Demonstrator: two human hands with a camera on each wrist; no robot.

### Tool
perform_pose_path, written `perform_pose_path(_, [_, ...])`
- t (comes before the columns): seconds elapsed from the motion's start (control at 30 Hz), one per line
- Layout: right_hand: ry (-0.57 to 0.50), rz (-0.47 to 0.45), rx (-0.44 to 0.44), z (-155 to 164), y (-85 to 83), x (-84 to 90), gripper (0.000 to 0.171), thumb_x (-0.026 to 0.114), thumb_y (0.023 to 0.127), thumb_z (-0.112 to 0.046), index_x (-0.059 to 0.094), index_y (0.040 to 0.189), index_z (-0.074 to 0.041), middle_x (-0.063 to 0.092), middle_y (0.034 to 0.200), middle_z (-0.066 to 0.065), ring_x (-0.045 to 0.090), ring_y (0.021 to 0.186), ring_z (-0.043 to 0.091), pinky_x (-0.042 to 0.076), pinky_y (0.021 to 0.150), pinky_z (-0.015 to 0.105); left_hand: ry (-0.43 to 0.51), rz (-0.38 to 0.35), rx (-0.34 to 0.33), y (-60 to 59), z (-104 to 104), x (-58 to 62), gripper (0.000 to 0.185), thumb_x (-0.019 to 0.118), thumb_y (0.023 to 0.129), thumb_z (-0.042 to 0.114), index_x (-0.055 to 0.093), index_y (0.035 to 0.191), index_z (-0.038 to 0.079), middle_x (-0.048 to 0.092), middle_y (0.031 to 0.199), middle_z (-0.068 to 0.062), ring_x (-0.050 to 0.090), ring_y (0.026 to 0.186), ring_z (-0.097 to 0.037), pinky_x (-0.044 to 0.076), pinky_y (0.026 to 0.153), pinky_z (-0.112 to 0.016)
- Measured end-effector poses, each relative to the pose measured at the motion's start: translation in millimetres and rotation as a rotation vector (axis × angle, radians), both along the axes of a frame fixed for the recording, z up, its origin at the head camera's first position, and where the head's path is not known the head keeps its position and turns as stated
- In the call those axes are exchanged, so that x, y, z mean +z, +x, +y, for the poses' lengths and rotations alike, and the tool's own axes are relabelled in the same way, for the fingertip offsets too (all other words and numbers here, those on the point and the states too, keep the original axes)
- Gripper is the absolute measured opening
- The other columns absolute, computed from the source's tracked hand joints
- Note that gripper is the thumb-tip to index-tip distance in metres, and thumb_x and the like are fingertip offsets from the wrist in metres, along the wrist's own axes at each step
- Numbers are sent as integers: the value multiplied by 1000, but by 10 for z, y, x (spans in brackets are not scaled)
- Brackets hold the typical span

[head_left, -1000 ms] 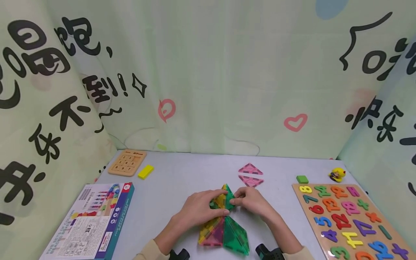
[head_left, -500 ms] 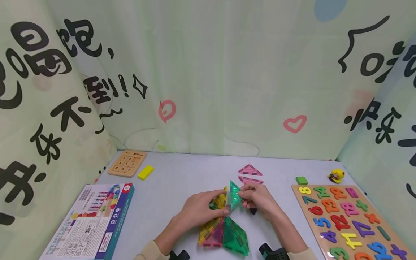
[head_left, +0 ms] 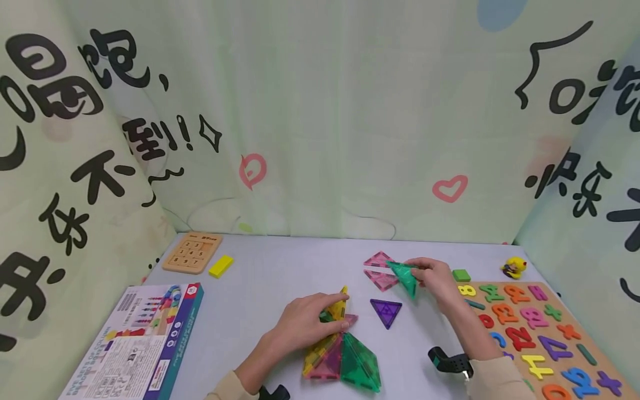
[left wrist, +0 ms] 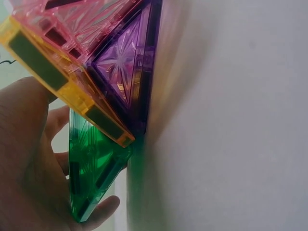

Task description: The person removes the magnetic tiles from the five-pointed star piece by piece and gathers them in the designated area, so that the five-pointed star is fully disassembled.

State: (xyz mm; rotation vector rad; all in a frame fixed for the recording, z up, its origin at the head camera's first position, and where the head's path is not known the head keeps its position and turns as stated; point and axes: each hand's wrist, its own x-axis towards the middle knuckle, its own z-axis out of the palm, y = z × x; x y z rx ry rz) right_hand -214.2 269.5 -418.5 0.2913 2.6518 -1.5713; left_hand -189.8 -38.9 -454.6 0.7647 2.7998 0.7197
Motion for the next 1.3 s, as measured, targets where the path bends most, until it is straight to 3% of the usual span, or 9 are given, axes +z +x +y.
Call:
perform_pose_path(0.13, [110, -15, -4, 270, -76, 25, 38, 41, 102, -11, 57, 134, 4, 45, 144, 28, 46, 116, 35, 48, 93, 45, 2, 11, -5, -1, 7, -1, 54, 54, 89, 71, 49, 139, 51, 63, 135, 6, 61, 116, -16, 50, 92, -43])
perform_pose_path(0.3, [195, -51, 17, 486, -162, -44, 38, 39, 101, -9, 59, 130, 6, 40, 147, 32, 36, 133, 46, 37, 108, 60, 6, 9, 1, 11, 11, 3, 55, 54, 88, 71, 50, 139, 49, 62, 136, 5, 61, 117, -17, 50, 92, -44])
perform_pose_path(0.47, [306, -48, 48, 548, -241, -150, 36, 41, 99, -6, 62, 125, 6, 46, 141, 34, 41, 127, 47, 38, 106, 61, 14, -2, 12, 15, 23, -2, 56, 56, 87, 71, 50, 138, 50, 62, 135, 6, 61, 116, -16, 50, 92, -44])
perform_pose_path(0.7, [460, 23, 29, 541, -297, -246, 33, 46, 93, -1, 64, 119, 6, 58, 122, 33, 52, 106, 42, 47, 89, 54, 15, -8, 29, 15, 39, -22, 57, 56, 86, 72, 50, 138, 50, 62, 137, 7, 61, 118, -16, 50, 94, -45])
perform_pose_path(0.8, [473, 55, 10, 531, -296, -258, 31, 48, 93, -3, 65, 117, 6, 59, 118, 32, 54, 104, 42, 48, 88, 54, 21, 0, 28, 13, 36, -28, 56, 56, 87, 72, 50, 138, 50, 62, 135, 6, 61, 115, -16, 50, 92, -43])
perform_pose_path(0.97, [450, 131, 13, 344, -192, -181, 29, 52, 95, -9, 67, 115, 3, 62, 114, 26, 57, 98, 36, 49, 80, 43, 29, -3, 34, 13, 23, -23, 55, 57, 87, 71, 51, 137, 50, 63, 135, 6, 61, 116, -17, 51, 92, -44])
perform_pose_path(1.2, [316, 135, 177, -203, 51, -158, 21, 60, 97, -11, 71, 113, -5, 71, 112, 13, 61, 101, 25, 54, 86, 38, 10, -5, 37, 7, 13, -2, 60, 57, 86, 70, 48, 141, 47, 61, 137, 5, 61, 114, -16, 51, 91, -43])
perform_pose_path(1.3, [258, 111, 258, -450, 134, -168, 17, 63, 96, -13, 73, 109, -9, 72, 107, 7, 61, 96, 19, 54, 83, 30, 0, -18, 52, 4, 25, 12, 67, 58, 85, 72, 46, 144, 43, 61, 139, 5, 61, 114, -16, 51, 92, -44])
